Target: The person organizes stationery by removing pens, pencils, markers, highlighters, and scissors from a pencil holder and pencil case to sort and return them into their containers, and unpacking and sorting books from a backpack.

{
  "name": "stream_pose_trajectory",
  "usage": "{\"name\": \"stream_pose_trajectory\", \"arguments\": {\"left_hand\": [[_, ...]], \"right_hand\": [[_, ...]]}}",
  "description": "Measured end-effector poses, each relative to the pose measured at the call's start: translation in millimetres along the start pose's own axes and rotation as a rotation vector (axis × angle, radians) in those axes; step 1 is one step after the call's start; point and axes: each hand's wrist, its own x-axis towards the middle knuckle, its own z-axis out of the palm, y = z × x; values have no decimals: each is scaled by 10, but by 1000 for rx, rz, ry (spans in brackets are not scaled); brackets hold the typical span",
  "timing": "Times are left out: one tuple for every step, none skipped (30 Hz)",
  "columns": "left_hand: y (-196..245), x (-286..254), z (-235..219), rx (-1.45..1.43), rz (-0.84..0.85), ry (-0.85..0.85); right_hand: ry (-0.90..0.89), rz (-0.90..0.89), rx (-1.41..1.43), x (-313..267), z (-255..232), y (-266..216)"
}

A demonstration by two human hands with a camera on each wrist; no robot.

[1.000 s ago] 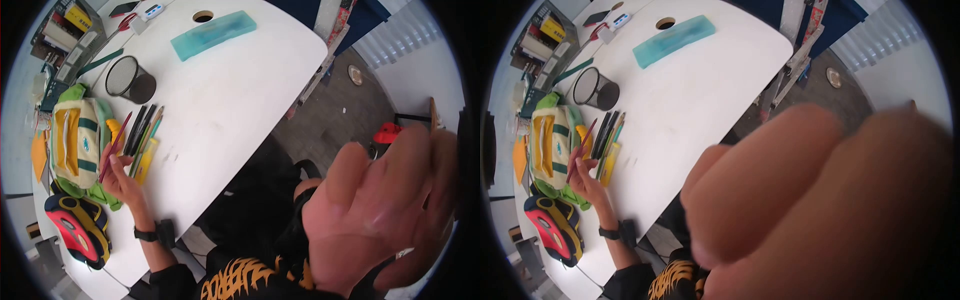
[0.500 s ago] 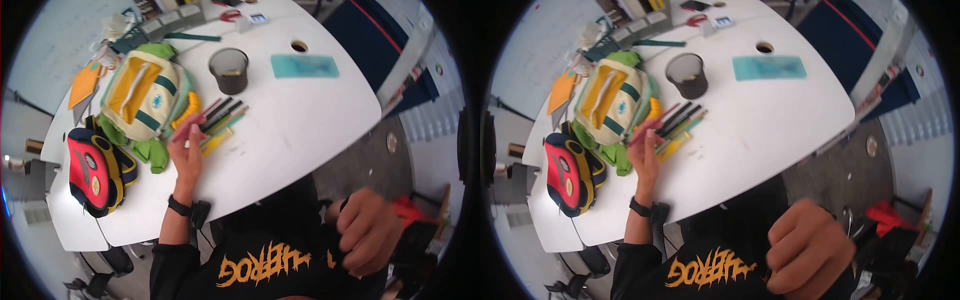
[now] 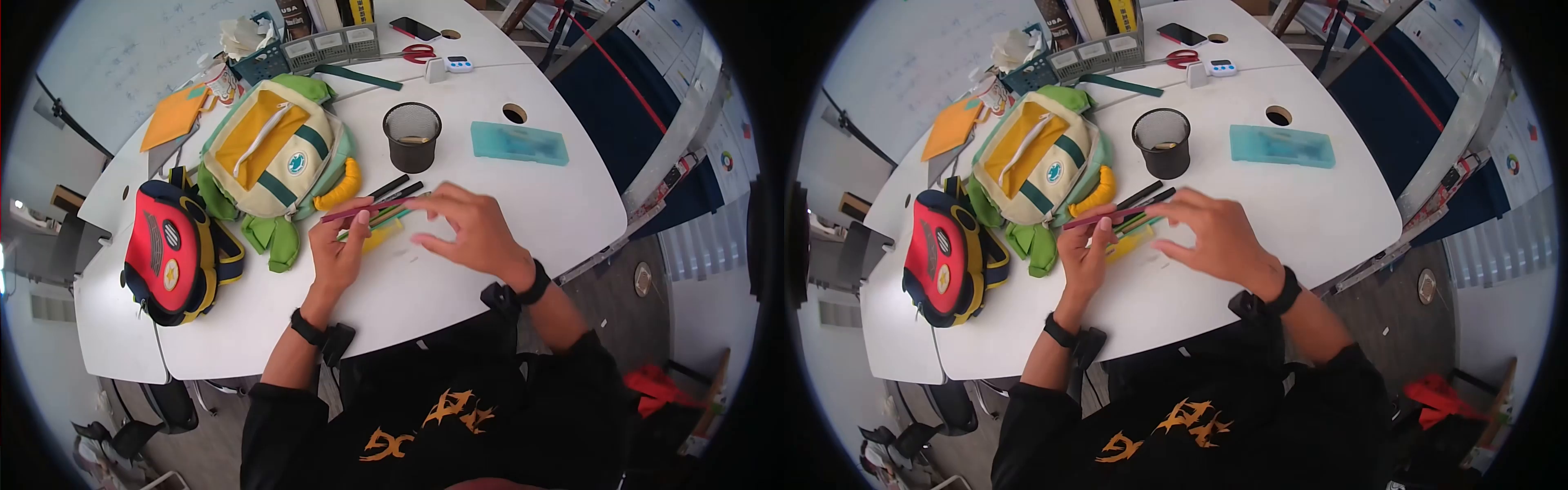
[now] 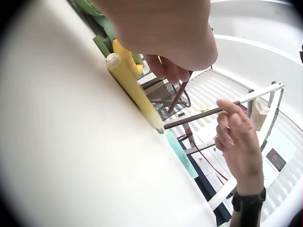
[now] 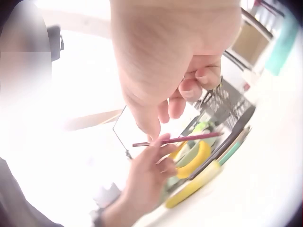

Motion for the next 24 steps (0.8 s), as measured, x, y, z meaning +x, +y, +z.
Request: {"name": "stream_pose_trajectory", "arguments": {"left_hand": [[22, -8, 17, -62, -3, -15], [43, -1, 29, -124, -2, -32], [58, 0, 34, -120, 5, -31], [69, -13, 34, -153, 35, -53], [89, -24, 33, -187, 61, -74], [116, -26, 23, -185, 60, -76], [163, -29, 8, -192, 45, -92], [223, -24, 6, -201, 30, -109], [283, -25, 21, -203, 25, -113], [348, -28, 41, -241, -26, -65], [409, -35, 54, -278, -77, -17], [460, -35, 43, -281, -81, -22], [505, -24, 7, -362, -37, 18], [549, -9, -46, -444, 8, 60], [580, -52, -190, -440, 57, -134], [625, -114, -384, -435, 104, -329], [794, -106, -543, -472, 238, -670], [1087, -47, -491, -675, 295, -977], [1302, -90, -399, -780, 342, -1165], [1427, -191, -298, -883, 388, -1353], [1454, -299, -213, -883, 387, -1353], [1480, -409, -145, -926, 405, -1419], [1498, -482, -108, -969, 422, -1484], [1518, -526, -91, -966, 418, -1480]], "right_hand": [[142, -56, -90, 61, 37, 64], [146, -61, -90, 85, 61, 121], [101, -76, -94, 113, 86, 174], [57, -90, -96, 132, 101, 202], [59, -92, -95, 132, 102, 208], [35, -91, -92, 123, 104, 222], [10, -87, -89, 109, 103, 235], [10, -82, -87, 99, 94, 246], [47, -100, -81, 88, 75, 252], [84, -118, -74, 75, 52, 259], [84, -110, -74, 59, 16, 273], [129, -57, -47, 48, -37, 296], [176, -6, -21, 47, -93, 330], [177, -4, -24, 47, -142, 379], [247, 61, 52, 47, -194, 436], [317, 128, 128, 45, -247, 482], [318, 132, 123, 52, -304, 521], [333, 203, 153, 66, -356, 556], [347, 272, 185, 81, -394, 585], [346, 273, 184, 98, -418, 611], [341, 317, 206, 118, -432, 632], [336, 362, 228, 138, -440, 649], [334, 361, 233, 154, -444, 666], [338, 334, 216, 164, -445, 682]]}}
